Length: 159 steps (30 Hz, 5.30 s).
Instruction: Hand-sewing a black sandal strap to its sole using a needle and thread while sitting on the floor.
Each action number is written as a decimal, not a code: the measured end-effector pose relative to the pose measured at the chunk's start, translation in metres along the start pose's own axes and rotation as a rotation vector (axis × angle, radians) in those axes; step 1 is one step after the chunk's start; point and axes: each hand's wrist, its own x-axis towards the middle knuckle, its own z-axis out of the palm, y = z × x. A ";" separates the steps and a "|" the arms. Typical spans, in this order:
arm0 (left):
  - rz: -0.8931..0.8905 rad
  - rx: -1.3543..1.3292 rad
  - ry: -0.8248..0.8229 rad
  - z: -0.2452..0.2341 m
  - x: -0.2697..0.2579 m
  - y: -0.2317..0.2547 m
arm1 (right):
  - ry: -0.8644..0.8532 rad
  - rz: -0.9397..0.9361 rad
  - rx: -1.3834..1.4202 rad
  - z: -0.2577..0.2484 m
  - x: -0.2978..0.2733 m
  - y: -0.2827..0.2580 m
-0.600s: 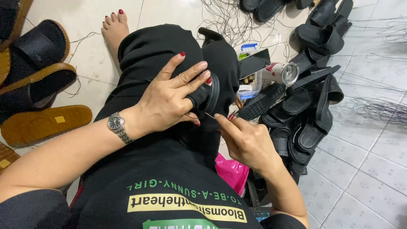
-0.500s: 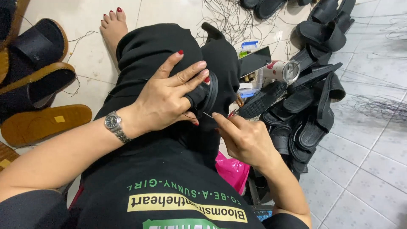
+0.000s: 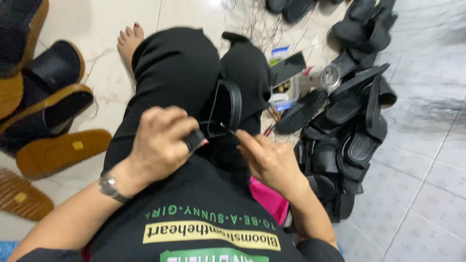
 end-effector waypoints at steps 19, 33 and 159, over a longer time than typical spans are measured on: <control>-0.767 -0.958 -0.209 0.012 0.029 0.011 | -0.277 0.055 -0.230 -0.060 -0.004 -0.018; -0.350 -0.594 -0.084 0.044 0.014 0.008 | 0.408 0.190 0.966 0.027 0.006 -0.001; 0.262 0.171 -0.219 0.027 0.048 -0.034 | -0.112 -0.135 -0.045 -0.005 0.036 0.007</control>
